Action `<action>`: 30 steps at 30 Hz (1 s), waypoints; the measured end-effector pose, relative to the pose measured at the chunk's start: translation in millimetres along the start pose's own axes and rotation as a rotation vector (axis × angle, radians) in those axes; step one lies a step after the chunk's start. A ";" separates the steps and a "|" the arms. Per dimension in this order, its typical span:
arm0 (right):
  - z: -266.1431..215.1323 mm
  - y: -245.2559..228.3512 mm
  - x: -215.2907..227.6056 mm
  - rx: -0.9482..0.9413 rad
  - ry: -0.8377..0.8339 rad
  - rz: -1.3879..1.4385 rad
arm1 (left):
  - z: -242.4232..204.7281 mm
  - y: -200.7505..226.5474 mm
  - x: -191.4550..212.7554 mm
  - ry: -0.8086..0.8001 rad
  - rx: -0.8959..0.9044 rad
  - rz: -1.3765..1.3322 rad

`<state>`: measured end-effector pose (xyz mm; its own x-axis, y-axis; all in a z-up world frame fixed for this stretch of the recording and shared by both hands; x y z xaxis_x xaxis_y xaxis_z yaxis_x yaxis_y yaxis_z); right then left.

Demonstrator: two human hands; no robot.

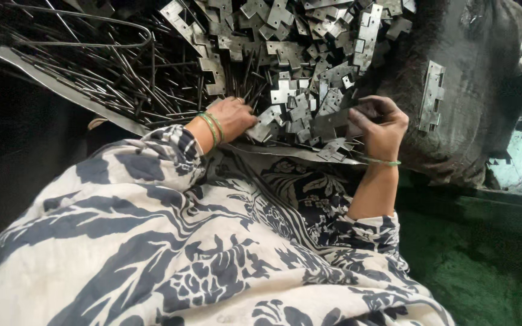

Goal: The person repeatedly picks up small metal brackets and rods from a large bin and places them onto a nearby surface. The hands continuously sift through the pile, separating and moving the parts one by one or in small groups.

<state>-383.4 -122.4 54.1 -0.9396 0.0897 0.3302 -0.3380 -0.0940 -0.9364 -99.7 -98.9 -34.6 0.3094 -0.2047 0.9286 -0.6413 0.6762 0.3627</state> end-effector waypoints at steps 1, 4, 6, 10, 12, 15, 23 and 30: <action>-2.7 5.3 10.1 -0.027 0.055 0.115 | -0.3 -2.5 -16.1 -0.064 0.011 0.028; -14.3 37.3 24.0 -0.217 0.183 0.803 | -2.5 -20.8 -28.1 0.015 0.091 -0.087; -23.1 51.6 14.1 -0.328 0.189 0.921 | -10.2 -43.5 -19.0 0.210 0.245 -0.417; -39.4 60.5 -42.9 -0.431 0.079 0.805 | -32.6 -71.2 -46.3 0.642 0.607 -1.972; -40.3 44.6 -75.2 -0.274 0.010 0.681 | -28.1 -55.6 -56.0 0.648 0.579 -2.316; -54.8 35.2 -119.9 -0.216 -0.085 0.158 | -15.2 -28.4 -70.0 0.627 0.442 -2.602; -71.4 -15.7 -149.1 0.353 -0.230 -0.259 | 17.7 -14.1 -66.6 0.464 0.411 -1.435; 4.3 79.0 21.5 -0.337 0.157 0.722 | -21.6 -102.8 -16.1 0.105 0.477 0.016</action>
<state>-430.5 -132.1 -12.3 -0.8931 0.2618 -0.3660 0.4063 0.1197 -0.9058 -23.6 -149.8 -88.5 0.3503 -0.1075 0.9305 -0.8892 0.2739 0.3664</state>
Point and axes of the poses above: each hand's wrist, its own z-axis towards the middle knuckle, its own x-axis out of the back of the hand, y = z × x, the point moved 10 cm from there along z, towards the middle knuckle, and after that the axes turned 2 degrees about -x, right-handed, at the moved point
